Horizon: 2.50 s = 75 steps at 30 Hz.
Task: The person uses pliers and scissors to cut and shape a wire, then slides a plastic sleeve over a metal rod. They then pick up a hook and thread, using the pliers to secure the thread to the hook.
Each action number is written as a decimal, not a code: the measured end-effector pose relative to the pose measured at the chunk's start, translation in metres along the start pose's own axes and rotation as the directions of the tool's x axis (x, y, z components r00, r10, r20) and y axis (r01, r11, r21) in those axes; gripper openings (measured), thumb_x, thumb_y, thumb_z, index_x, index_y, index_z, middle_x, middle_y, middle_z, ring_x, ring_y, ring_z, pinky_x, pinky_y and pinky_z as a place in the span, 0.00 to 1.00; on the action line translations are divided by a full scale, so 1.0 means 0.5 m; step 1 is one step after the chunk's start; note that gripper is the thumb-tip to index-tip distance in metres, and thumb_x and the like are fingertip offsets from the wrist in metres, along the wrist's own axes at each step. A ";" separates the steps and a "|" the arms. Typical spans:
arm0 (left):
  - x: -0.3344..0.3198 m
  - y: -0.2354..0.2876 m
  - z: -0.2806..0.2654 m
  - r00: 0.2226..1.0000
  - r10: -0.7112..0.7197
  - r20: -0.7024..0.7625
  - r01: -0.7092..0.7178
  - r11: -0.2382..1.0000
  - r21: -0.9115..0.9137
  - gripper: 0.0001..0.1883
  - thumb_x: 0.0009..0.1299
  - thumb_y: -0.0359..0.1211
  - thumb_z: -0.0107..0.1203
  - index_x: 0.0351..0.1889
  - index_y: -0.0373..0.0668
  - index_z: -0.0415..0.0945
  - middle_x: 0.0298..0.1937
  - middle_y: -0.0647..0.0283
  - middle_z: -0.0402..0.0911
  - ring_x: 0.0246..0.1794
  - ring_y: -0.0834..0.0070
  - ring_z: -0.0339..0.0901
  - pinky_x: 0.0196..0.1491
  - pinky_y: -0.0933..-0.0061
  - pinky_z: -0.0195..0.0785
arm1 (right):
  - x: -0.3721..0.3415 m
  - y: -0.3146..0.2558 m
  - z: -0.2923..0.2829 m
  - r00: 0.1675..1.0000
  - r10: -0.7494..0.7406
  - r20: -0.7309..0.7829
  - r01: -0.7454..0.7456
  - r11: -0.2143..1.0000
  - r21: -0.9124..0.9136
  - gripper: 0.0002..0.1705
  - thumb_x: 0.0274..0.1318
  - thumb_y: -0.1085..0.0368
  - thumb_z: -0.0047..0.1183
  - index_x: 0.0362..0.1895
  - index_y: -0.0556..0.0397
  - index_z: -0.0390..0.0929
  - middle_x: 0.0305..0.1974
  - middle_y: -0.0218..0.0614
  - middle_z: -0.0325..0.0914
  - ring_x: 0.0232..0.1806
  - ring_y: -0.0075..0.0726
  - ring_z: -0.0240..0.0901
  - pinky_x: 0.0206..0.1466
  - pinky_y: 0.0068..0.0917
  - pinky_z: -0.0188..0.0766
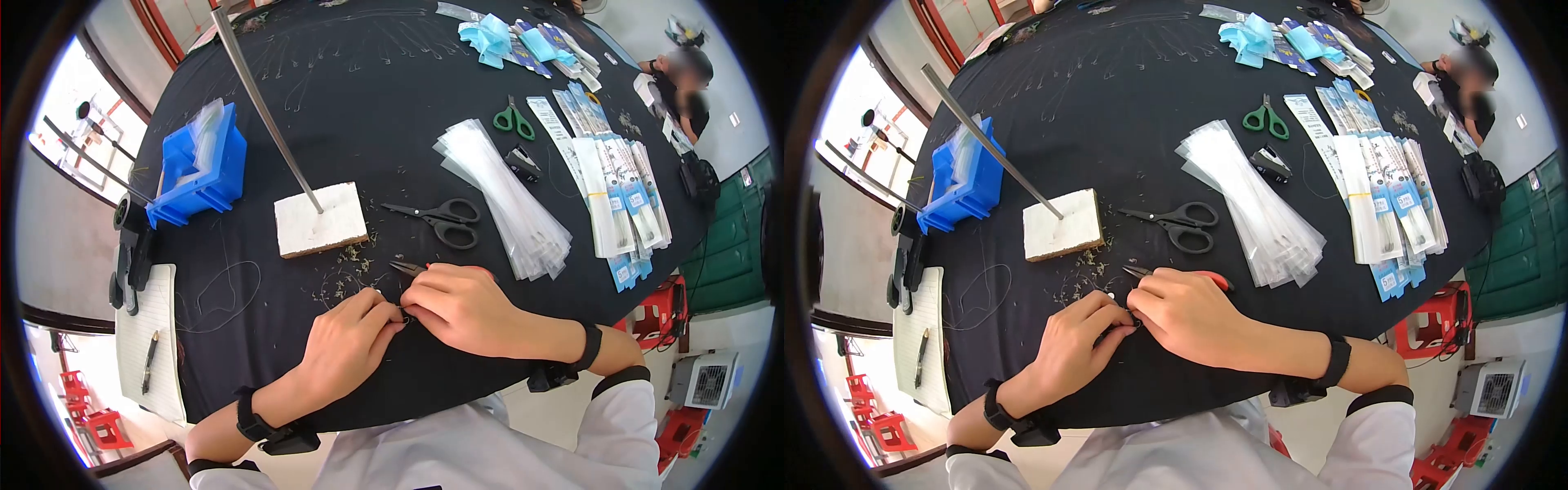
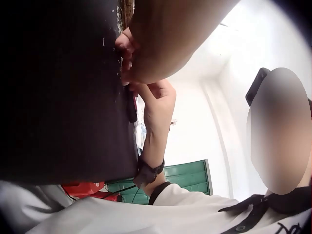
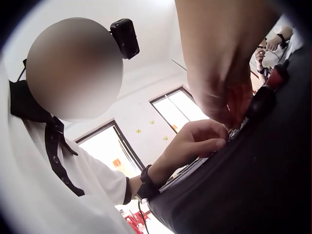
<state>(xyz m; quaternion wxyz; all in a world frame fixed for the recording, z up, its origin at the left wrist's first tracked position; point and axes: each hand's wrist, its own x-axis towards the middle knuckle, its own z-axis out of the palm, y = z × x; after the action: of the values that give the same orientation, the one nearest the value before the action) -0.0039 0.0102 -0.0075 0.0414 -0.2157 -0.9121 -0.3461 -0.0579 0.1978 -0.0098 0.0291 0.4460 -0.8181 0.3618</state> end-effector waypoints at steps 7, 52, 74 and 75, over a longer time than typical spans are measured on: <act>0.008 0.011 -0.016 0.998 -0.018 -0.061 0.013 0.996 -0.088 0.05 0.59 0.26 0.59 0.31 0.39 0.74 0.31 0.61 0.74 0.27 0.64 0.74 0.28 0.69 0.68 | -0.001 -0.007 -0.015 0.998 0.055 0.044 -0.059 0.993 0.099 0.04 0.46 0.73 0.55 0.29 0.56 0.75 0.28 0.34 0.74 0.34 0.41 0.73 0.38 0.34 0.70; -0.005 0.010 -0.005 0.997 0.051 -0.055 -0.046 0.995 0.088 0.09 0.56 0.27 0.61 0.33 0.39 0.74 0.32 0.61 0.72 0.30 0.66 0.75 0.28 0.71 0.69 | -0.023 -0.012 0.010 0.991 -0.127 0.045 0.133 0.977 -0.167 0.11 0.36 0.72 0.59 0.31 0.56 0.77 0.31 0.31 0.72 0.31 0.32 0.72 0.30 0.26 0.72; 0.004 0.055 -0.032 0.934 0.087 -0.345 -0.092 0.996 -0.001 0.07 0.56 0.21 0.61 0.31 0.38 0.75 0.30 0.62 0.75 0.20 0.71 0.73 0.21 0.74 0.66 | 0.015 -0.076 -0.064 0.880 0.456 0.134 -0.444 0.688 0.574 0.04 0.55 0.71 0.56 0.34 0.58 0.79 0.29 0.29 0.78 0.24 0.15 0.71 0.25 0.12 0.66; 0.006 0.062 -0.040 0.929 0.064 -0.364 -0.079 0.996 -0.028 0.07 0.57 0.21 0.61 0.31 0.38 0.75 0.30 0.62 0.75 0.19 0.73 0.72 0.20 0.76 0.65 | 0.022 -0.083 -0.068 0.900 0.428 0.081 -0.396 0.725 0.564 0.04 0.55 0.71 0.56 0.34 0.58 0.78 0.29 0.30 0.78 0.24 0.16 0.71 0.25 0.12 0.66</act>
<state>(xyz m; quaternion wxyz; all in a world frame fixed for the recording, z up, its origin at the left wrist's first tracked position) 0.0052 0.0190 0.0274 0.2169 -0.1821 -0.8730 -0.3971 -0.0426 0.1970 0.0429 -0.1636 0.2311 -0.7502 0.5975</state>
